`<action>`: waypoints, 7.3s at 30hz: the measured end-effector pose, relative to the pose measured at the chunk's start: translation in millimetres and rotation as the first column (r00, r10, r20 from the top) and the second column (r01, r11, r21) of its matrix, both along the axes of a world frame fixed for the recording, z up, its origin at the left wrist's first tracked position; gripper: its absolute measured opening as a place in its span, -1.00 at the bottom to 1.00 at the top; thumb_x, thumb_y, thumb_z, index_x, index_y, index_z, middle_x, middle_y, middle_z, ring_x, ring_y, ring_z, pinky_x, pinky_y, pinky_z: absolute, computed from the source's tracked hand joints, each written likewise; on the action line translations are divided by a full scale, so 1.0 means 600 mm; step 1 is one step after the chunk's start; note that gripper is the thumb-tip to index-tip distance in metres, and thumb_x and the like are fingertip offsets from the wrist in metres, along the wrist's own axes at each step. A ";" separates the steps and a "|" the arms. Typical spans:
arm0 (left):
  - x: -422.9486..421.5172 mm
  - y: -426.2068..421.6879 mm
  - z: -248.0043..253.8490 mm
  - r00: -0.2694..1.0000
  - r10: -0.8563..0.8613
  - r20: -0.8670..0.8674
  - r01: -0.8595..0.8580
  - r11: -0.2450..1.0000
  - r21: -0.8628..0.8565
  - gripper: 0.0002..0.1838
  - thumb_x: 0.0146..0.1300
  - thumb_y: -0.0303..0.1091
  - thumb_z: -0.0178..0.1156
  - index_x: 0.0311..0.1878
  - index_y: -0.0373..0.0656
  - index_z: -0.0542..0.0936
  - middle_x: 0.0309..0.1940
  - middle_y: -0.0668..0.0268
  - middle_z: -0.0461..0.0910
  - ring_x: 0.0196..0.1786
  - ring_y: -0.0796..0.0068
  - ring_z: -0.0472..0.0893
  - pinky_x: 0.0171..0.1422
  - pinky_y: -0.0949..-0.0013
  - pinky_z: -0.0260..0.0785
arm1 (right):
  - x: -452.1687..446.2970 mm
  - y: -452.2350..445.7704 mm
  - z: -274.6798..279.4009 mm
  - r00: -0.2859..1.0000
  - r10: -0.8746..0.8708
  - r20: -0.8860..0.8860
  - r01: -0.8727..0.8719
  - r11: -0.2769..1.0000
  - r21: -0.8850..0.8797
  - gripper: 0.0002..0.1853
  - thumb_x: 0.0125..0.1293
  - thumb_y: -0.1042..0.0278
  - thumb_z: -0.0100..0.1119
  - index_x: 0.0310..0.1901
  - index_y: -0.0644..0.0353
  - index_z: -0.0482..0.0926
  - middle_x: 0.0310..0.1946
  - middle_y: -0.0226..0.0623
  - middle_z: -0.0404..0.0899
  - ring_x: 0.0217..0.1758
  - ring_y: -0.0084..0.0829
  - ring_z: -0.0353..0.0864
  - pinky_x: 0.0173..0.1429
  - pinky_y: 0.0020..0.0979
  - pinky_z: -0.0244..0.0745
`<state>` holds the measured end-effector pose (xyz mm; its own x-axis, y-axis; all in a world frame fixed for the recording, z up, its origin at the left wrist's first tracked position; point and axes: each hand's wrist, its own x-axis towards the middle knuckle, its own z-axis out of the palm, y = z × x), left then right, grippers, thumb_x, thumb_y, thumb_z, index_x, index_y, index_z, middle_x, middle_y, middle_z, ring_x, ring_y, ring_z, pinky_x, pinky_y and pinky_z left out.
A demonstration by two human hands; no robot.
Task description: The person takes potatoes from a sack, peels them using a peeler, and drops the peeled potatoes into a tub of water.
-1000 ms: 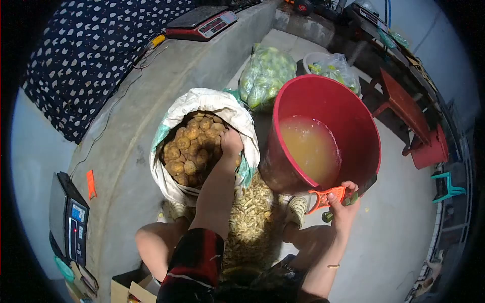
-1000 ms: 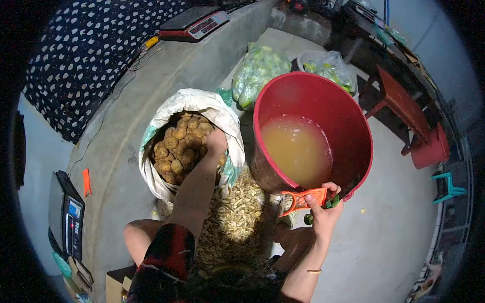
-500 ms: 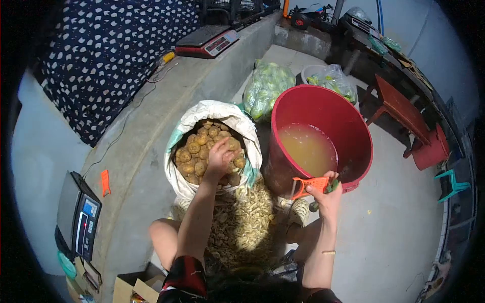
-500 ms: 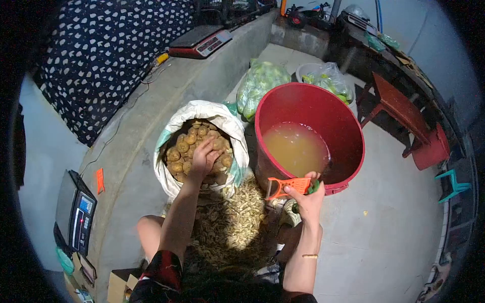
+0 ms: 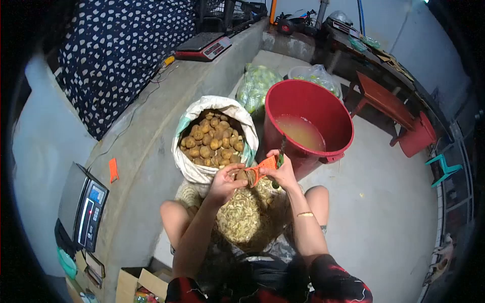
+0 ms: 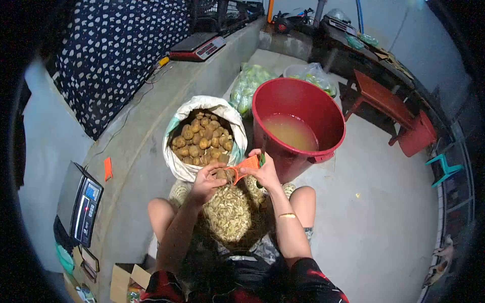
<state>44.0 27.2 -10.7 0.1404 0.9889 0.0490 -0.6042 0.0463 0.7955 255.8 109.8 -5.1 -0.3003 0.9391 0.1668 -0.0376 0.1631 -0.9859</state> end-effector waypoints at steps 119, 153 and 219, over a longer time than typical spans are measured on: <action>-0.004 -0.095 0.024 0.996 0.073 0.057 -0.075 0.997 0.034 -0.46 0.15 -0.69 0.23 0.24 -0.41 0.37 0.06 0.19 0.53 0.06 0.45 0.59 0.15 0.42 0.49 | -0.028 -0.026 0.065 0.968 0.196 0.157 -0.212 0.973 0.089 -0.48 -0.17 0.48 0.62 -0.15 0.24 0.52 -0.36 -0.43 0.61 -0.32 -0.63 0.53 -0.18 -0.50 0.51; -0.010 -0.095 0.035 0.983 0.044 -0.176 -0.025 0.994 0.110 -0.39 -0.05 -0.84 0.28 0.16 -0.45 0.43 0.02 0.14 0.57 0.04 0.42 0.60 0.09 0.42 0.52 | -0.024 -0.042 0.104 0.964 0.206 0.167 -0.233 0.958 0.164 -0.48 -0.15 0.47 0.63 -0.13 0.24 0.52 -0.37 -0.45 0.59 -0.33 -0.64 0.52 -0.21 -0.51 0.50; 0.007 -0.097 0.018 0.994 0.111 0.011 -0.111 0.994 -0.007 -0.41 0.03 -0.76 0.30 0.19 -0.39 0.41 -0.01 0.25 0.56 0.02 0.48 0.58 0.08 0.47 0.50 | -0.023 -0.012 0.061 0.982 0.054 0.183 -0.086 0.982 0.169 -0.47 -0.17 0.47 0.63 -0.14 0.23 0.53 -0.29 -0.43 0.57 -0.20 -0.64 0.51 -0.05 -0.46 0.48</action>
<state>47.9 -30.9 -0.1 0.0288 0.9987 0.0432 -0.6145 -0.0164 0.7887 242.0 102.7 31.6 -0.4037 0.8757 0.2649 0.1174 0.3368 -0.9342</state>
